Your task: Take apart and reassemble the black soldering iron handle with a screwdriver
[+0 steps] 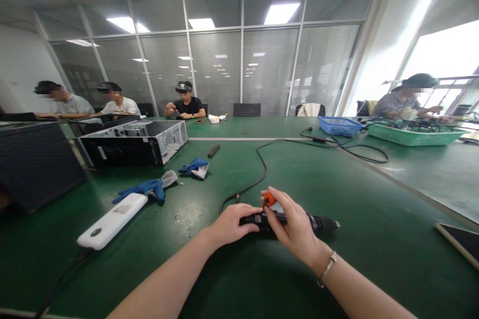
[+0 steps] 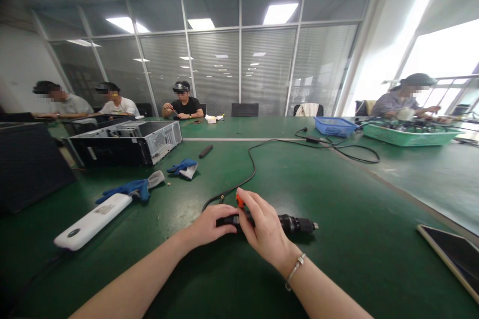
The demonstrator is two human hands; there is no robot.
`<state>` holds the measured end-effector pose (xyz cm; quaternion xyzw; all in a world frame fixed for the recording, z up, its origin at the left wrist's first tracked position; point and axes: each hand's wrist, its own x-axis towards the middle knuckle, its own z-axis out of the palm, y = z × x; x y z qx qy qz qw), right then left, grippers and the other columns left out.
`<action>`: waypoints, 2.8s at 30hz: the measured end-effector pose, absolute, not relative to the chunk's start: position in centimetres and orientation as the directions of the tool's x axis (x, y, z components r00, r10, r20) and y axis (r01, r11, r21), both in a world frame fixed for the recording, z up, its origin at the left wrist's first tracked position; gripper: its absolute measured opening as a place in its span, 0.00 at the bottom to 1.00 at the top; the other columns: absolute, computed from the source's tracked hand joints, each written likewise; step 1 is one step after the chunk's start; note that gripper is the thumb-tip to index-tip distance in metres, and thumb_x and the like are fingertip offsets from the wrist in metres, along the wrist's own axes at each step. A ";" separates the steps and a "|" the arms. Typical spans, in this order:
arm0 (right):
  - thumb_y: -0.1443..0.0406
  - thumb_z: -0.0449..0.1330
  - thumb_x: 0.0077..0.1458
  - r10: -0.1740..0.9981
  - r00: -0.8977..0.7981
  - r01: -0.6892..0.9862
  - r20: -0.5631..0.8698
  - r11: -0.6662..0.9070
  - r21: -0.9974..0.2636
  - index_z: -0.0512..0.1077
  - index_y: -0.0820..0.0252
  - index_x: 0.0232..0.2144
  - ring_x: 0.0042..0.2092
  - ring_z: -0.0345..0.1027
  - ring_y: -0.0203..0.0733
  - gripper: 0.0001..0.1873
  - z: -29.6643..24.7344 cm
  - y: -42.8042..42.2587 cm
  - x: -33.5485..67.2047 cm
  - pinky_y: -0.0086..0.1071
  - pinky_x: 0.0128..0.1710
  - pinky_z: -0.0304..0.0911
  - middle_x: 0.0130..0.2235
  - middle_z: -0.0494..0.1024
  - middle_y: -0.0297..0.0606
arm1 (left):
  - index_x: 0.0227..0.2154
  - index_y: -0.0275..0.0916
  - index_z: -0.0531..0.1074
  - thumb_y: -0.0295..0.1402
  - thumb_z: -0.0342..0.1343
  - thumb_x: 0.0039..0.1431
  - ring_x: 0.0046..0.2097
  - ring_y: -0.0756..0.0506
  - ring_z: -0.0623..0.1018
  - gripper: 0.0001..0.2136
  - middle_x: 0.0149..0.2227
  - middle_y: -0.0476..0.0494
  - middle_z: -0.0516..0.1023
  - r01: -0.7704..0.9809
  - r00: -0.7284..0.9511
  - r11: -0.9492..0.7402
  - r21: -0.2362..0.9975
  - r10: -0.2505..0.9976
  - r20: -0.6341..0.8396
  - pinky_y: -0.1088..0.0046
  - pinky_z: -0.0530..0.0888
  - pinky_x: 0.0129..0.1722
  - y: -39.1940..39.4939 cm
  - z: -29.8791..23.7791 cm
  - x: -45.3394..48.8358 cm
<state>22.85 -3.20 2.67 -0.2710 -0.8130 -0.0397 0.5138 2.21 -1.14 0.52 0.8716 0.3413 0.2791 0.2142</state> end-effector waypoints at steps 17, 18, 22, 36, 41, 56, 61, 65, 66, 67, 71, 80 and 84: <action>0.71 0.54 0.61 0.389 -0.309 0.489 0.868 0.848 -0.205 0.56 0.52 0.61 0.45 0.73 0.43 0.28 2.7 -3.2 22.9 0.37 0.42 0.73 0.45 0.75 0.43 | 0.53 0.41 0.71 0.35 0.62 0.58 0.50 0.42 0.76 0.20 0.50 0.42 0.77 0.478 0.628 -0.685 0.551 0.704 0.331 0.67 0.69 0.53 -1.3 0.8 2.1; 0.72 0.53 0.61 0.397 -0.318 0.476 0.861 0.852 -0.217 0.54 0.53 0.62 0.46 0.73 0.43 0.29 2.7 -3.4 22.9 0.37 0.44 0.73 0.47 0.75 0.44 | 0.53 0.41 0.71 0.34 0.62 0.57 0.50 0.42 0.76 0.20 0.50 0.41 0.77 0.475 0.628 -0.685 0.552 0.703 0.333 0.67 0.69 0.53 -1.3 0.8 2.1; 0.71 0.55 0.59 0.389 -0.309 0.469 0.868 0.856 -0.217 0.56 0.53 0.61 0.48 0.72 0.45 0.29 2.8 -3.6 22.8 0.41 0.46 0.72 0.50 0.74 0.46 | 0.52 0.41 0.72 0.35 0.62 0.57 0.50 0.41 0.76 0.19 0.49 0.42 0.78 0.475 0.634 -0.688 0.549 0.700 0.330 0.67 0.70 0.52 -1.3 0.8 2.1; 0.69 0.56 0.60 0.415 -0.309 0.500 0.856 0.836 -0.226 0.54 0.52 0.63 0.47 0.74 0.45 0.31 2.6 -3.2 23.1 0.40 0.45 0.73 0.48 0.75 0.44 | 0.49 0.40 0.73 0.30 0.67 0.49 0.44 0.43 0.79 0.23 0.43 0.45 0.80 0.555 0.545 -0.536 0.636 0.812 0.209 0.69 0.73 0.47 -1.7 2.6 -0.2; 0.74 0.57 0.58 0.326 -0.280 0.458 0.903 0.872 -0.173 0.54 0.49 0.64 0.45 0.74 0.45 0.34 2.4 -3.2 23.3 0.39 0.42 0.74 0.46 0.76 0.44 | 0.44 0.38 0.77 0.29 0.67 0.48 0.42 0.44 0.79 0.18 0.41 0.45 0.81 0.536 0.508 -0.498 0.682 0.835 0.211 0.71 0.73 0.46 -1.3 2.0 -0.3; 0.79 0.56 0.56 0.273 -0.322 0.250 0.907 0.948 -0.197 0.54 0.48 0.63 0.46 0.71 0.42 0.38 1.5 -4.1 20.9 0.37 0.42 0.73 0.46 0.73 0.43 | 0.42 0.36 0.74 0.30 0.66 0.49 0.37 0.46 0.76 0.16 0.37 0.47 0.78 0.510 0.522 -0.601 0.615 0.785 0.334 0.74 0.71 0.38 -1.6 1.0 1.1; 0.76 0.50 0.60 0.354 -0.475 0.327 0.806 0.921 -0.212 0.54 0.52 0.64 0.49 0.71 0.43 0.32 0.8 -3.3 20.6 0.38 0.46 0.73 0.51 0.72 0.47 | 0.42 0.37 0.73 0.35 0.64 0.53 0.40 0.45 0.77 0.15 0.40 0.45 0.79 0.485 0.531 -0.611 0.626 0.774 0.344 0.72 0.72 0.42 -1.6 1.0 1.6; 0.79 0.53 0.57 0.255 -0.353 0.289 0.900 0.945 -0.154 0.50 0.51 0.66 0.49 0.70 0.44 0.38 1.1 -3.7 21.0 0.39 0.45 0.73 0.49 0.71 0.47 | 0.42 0.38 0.75 0.36 0.62 0.57 0.42 0.45 0.77 0.12 0.40 0.46 0.79 0.485 0.569 -0.624 0.613 0.757 0.321 0.73 0.71 0.43 -1.5 0.9 1.8; 0.80 0.54 0.56 0.232 -0.316 0.275 0.920 0.951 -0.145 0.49 0.51 0.66 0.48 0.70 0.44 0.41 1.3 -4.0 21.1 0.39 0.44 0.73 0.49 0.71 0.47 | 0.43 0.38 0.75 0.36 0.62 0.57 0.42 0.45 0.77 0.12 0.41 0.46 0.80 0.481 0.576 -0.629 0.611 0.752 0.320 0.73 0.71 0.44 -1.4 0.9 1.9; 0.81 0.55 0.55 0.211 -0.292 0.260 0.933 0.956 -0.135 0.48 0.51 0.67 0.48 0.70 0.43 0.42 1.5 -4.3 21.2 0.39 0.44 0.73 0.48 0.71 0.47 | 0.44 0.39 0.75 0.36 0.62 0.57 0.43 0.45 0.77 0.13 0.42 0.46 0.80 0.477 0.581 -0.632 0.611 0.748 0.321 0.73 0.71 0.45 -1.4 1.0 1.9; 0.82 0.55 0.54 0.182 -0.327 0.247 0.928 0.964 -0.102 0.48 0.52 0.67 0.48 0.68 0.43 0.44 2.2 -5.1 21.2 0.38 0.43 0.72 0.48 0.70 0.47 | 0.45 0.39 0.75 0.34 0.62 0.57 0.44 0.45 0.77 0.13 0.43 0.46 0.80 0.464 0.584 -0.642 0.611 0.740 0.334 0.73 0.70 0.47 -1.5 1.0 1.8; 0.73 0.56 0.59 0.381 -0.392 0.402 0.838 0.890 -0.216 0.52 0.50 0.64 0.46 0.69 0.45 0.34 2.0 -4.4 20.3 0.39 0.42 0.72 0.47 0.70 0.46 | 0.37 0.35 0.76 0.31 0.61 0.55 0.39 0.46 0.77 0.07 0.37 0.46 0.80 0.503 0.560 -0.642 0.578 0.752 0.348 0.75 0.71 0.40 -1.1 0.3 1.9; 0.73 0.54 0.61 0.395 -0.476 0.428 0.786 0.884 -0.186 0.56 0.48 0.62 0.42 0.70 0.43 0.29 2.7 -4.4 19.7 0.37 0.39 0.72 0.44 0.72 0.43 | 0.37 0.35 0.76 0.28 0.58 0.55 0.39 0.45 0.78 0.07 0.38 0.45 0.80 0.511 0.528 -0.620 0.596 0.773 0.351 0.75 0.72 0.40 -1.1 0.0 2.0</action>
